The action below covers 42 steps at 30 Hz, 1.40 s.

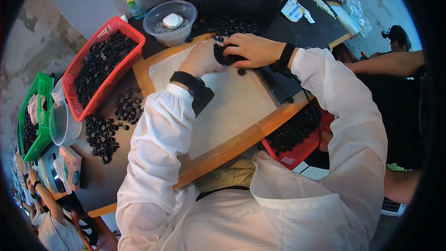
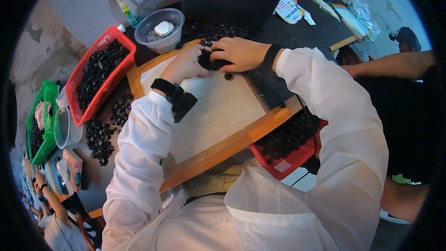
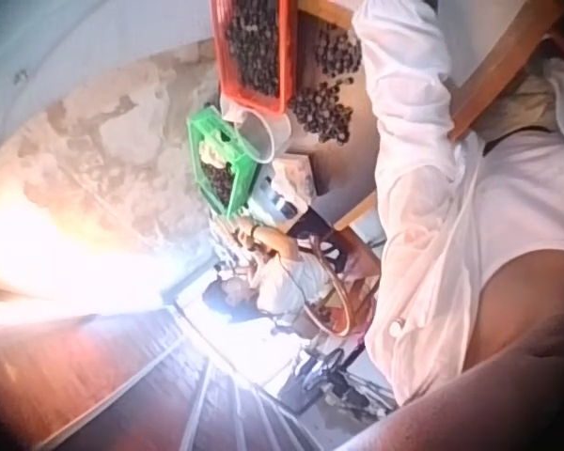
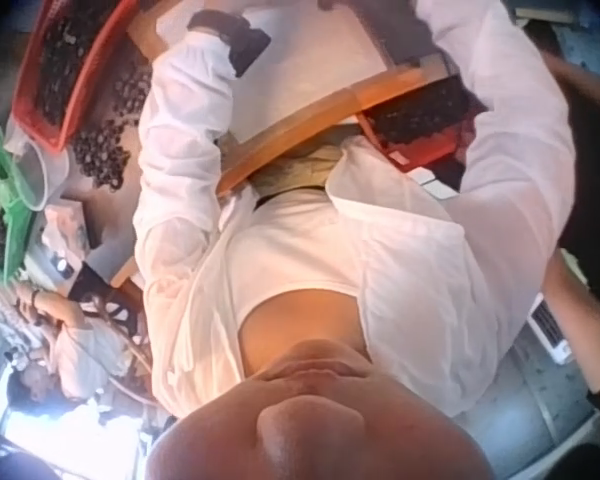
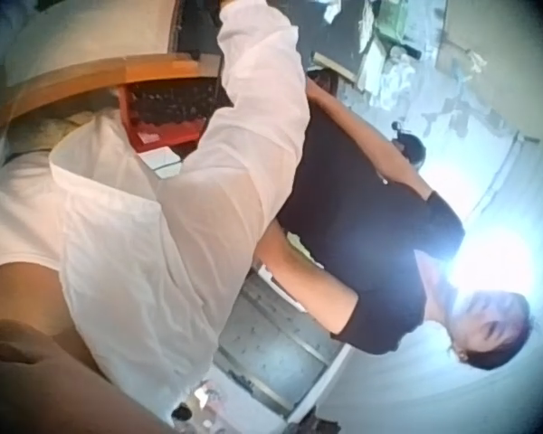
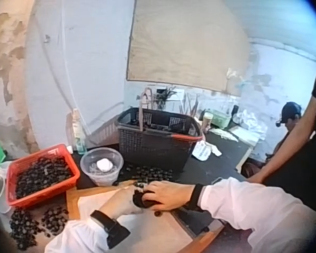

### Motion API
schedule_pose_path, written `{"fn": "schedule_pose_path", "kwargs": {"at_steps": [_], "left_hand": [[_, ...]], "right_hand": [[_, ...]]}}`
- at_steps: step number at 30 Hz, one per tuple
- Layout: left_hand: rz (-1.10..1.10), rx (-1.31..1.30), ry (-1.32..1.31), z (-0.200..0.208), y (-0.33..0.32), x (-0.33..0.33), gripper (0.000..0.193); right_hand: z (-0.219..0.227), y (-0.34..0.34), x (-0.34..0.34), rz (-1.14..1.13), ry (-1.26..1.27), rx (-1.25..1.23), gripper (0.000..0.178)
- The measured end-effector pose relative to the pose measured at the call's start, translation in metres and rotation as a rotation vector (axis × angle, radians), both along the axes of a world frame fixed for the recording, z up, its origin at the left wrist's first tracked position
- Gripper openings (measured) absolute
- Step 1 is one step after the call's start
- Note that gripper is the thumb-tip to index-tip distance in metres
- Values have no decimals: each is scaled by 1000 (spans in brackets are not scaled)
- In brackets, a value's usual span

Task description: Manual assembly and pairing of small black plastic shoe eyelets or buckle components with pins at a manufacturing table station.

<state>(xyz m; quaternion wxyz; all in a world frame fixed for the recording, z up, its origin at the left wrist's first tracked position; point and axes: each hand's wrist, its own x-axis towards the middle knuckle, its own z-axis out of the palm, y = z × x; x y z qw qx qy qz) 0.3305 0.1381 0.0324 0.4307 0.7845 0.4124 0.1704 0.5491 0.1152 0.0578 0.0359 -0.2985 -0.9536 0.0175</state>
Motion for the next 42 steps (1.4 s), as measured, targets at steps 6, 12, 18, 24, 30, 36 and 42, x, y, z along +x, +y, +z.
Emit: {"fn": "schedule_pose_path", "kwargs": {"at_steps": [6, 12, 18, 24, 30, 36, 42], "left_hand": [[-118, 88, -81, -9, -22, 36, 81], [-113, 172, 110, 10, -67, 24, 122], [-39, 296, 88, 1, -107, 55, 118], [-102, 272, -71, -10, -138, 99, 86], [-185, 238, -325, -4, -159, 117, 65], [-230, 253, 106, 41, -111, -4, 53], [-136, 262, 124, 5, -154, -18, 47]], "right_hand": [[39, 4, 38, -51, 65, -164, 36], [-9, 55, 48, -437, 65, -198, 60], [-15, 50, 25, -565, -54, -118, 52], [-4, -3, 59, -435, -131, -291, 34], [13, -48, 74, -364, -171, -320, 34], [34, -79, 102, -400, -155, -121, 38], [24, -65, 112, -641, -169, -112, 46]]}}
